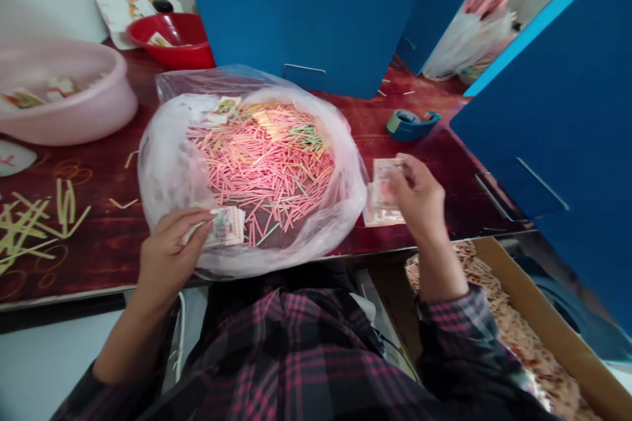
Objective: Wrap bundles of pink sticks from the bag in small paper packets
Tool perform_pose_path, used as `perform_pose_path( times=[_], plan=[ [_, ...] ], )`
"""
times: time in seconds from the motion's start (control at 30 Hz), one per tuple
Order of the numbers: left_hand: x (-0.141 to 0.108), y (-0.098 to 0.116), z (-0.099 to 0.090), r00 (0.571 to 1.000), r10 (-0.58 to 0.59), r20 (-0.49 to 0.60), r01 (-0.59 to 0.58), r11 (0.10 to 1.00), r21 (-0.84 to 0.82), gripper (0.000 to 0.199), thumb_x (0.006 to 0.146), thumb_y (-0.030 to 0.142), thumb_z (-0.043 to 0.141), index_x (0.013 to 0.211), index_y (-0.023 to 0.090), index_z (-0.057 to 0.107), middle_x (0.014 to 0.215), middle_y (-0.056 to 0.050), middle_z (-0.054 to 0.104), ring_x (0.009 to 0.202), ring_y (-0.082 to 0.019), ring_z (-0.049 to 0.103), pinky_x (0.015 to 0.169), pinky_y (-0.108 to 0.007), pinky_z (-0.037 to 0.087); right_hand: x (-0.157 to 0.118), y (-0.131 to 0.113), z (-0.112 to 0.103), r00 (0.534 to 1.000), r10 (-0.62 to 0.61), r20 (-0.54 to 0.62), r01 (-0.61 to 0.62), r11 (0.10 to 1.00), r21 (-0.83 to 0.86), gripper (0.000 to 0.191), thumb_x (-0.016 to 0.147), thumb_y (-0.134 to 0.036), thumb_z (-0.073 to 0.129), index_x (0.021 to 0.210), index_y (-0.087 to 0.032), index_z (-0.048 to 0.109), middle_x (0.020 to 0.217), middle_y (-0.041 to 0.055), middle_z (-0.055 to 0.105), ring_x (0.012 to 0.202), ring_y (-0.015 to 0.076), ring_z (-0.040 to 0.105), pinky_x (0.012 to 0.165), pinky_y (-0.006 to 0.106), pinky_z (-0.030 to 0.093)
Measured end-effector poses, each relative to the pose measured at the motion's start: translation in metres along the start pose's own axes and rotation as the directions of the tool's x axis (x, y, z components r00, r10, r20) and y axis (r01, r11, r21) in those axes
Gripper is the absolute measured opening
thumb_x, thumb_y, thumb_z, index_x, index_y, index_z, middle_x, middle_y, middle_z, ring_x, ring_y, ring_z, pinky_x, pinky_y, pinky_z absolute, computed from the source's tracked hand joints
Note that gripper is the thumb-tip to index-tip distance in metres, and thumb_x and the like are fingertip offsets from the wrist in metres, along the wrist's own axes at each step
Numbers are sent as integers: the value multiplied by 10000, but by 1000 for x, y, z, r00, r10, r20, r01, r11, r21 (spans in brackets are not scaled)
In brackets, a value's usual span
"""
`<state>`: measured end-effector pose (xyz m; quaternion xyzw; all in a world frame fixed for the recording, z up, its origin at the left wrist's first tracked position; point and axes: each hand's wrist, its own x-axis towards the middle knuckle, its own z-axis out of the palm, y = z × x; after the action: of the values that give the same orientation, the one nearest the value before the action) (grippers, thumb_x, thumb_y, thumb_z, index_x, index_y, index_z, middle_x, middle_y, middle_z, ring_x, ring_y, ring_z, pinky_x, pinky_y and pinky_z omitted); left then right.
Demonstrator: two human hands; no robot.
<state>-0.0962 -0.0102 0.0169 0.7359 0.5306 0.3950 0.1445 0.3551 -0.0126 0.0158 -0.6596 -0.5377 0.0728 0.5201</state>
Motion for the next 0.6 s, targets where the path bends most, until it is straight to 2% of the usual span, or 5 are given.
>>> perform_pose_path(
  times=[0.1, 0.17, 0.3, 0.4, 0.6],
  plan=[
    [0, -18, 6, 994, 13, 105, -31, 985, 168, 197, 954, 346, 636, 1013, 246, 795, 1136, -99, 796, 1108, -317, 704, 1044, -511, 536, 5, 29, -15, 1000, -17, 18, 21, 974, -227, 194, 836, -334, 818, 1020, -290, 773, 951, 148, 767, 963, 347, 710, 909, 503, 521],
    [0, -23, 11, 987, -6, 162, -31, 974, 223, 198, 951, 310, 632, 1029, 228, 795, 1138, -119, 793, 1108, -333, 691, 1021, -517, 527, 3, 30, -15, 993, -113, 27, 116, 961, -253, 192, 840, -313, 820, 1024, -316, 762, 1062, 177, 764, 1137, 417, 689, 1010, 550, 500],
    [4, -21, 16, 971, -30, 237, -41, 956, 290, 169, 964, 252, 622, 990, 229, 787, 1081, -107, 780, 1049, -311, 670, 966, -477, 507, -3, -4, 3, 984, -175, -24, 163, 951, -262, 243, 894, -275, 752, 1128, -337, 769, 1261, 179, 755, 1284, 408, 669, 1139, 573, 464],
    [7, -20, 16, 965, -59, 257, -25, 949, 313, 156, 966, 220, 614, 930, 209, 766, 1025, -107, 759, 1013, -301, 650, 937, -460, 499, -14, -44, 36, 986, -114, 125, 127, 987, -97, 195, 946, -356, 713, 1116, -319, 799, 1166, 125, 804, 1151, 318, 745, 1088, 537, 539],
    [3, -10, 13, 999, -6, 35, 1, 988, 157, 148, 982, 248, 625, 893, 227, 741, 1044, -76, 757, 1033, -262, 664, 977, -436, 496, -57, -121, 125, 771, -173, 613, -41, 947, 318, 321, 964, -553, 696, 986, -260, 825, 973, 42, 832, 915, 241, 778, 856, 393, 618]
  ],
)
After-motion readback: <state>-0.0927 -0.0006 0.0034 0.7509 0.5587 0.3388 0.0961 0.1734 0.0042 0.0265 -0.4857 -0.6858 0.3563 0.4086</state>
